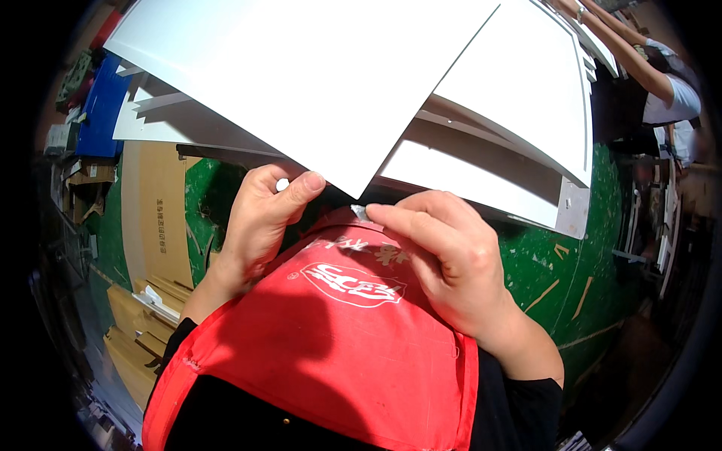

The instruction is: The person wipes a white cabinet door with a cloth and uses a utility knife to trim the edges and remove excess material. They handle the door multiple times, turning it over to work on different sides and wiping the surface between cuts.

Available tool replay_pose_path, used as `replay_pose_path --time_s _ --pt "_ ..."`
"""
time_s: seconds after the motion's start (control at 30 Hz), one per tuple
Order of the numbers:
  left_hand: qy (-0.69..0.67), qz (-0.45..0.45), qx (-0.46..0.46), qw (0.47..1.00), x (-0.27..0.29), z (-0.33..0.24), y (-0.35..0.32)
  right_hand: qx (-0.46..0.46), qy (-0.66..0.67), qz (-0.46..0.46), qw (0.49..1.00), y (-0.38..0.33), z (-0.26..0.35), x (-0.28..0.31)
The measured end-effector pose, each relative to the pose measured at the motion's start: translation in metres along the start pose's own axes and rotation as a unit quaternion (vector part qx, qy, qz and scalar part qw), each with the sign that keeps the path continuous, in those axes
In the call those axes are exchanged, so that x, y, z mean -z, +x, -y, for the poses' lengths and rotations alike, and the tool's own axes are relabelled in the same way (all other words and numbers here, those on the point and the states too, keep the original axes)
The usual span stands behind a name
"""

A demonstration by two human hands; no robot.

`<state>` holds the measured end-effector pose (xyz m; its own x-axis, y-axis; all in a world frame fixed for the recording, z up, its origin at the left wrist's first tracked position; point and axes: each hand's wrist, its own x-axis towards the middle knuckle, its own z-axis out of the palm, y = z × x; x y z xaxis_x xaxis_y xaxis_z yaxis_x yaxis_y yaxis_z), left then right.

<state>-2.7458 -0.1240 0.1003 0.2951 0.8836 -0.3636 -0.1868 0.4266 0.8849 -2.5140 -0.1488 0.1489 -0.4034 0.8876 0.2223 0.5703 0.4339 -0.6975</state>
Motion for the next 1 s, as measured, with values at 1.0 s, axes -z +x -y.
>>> replay_pose_path --time_s 1.0 --pt "0.006 0.005 -0.028 1.0 -0.004 -0.006 0.0 0.117 -0.153 -0.066 0.979 0.003 0.004 -0.006"
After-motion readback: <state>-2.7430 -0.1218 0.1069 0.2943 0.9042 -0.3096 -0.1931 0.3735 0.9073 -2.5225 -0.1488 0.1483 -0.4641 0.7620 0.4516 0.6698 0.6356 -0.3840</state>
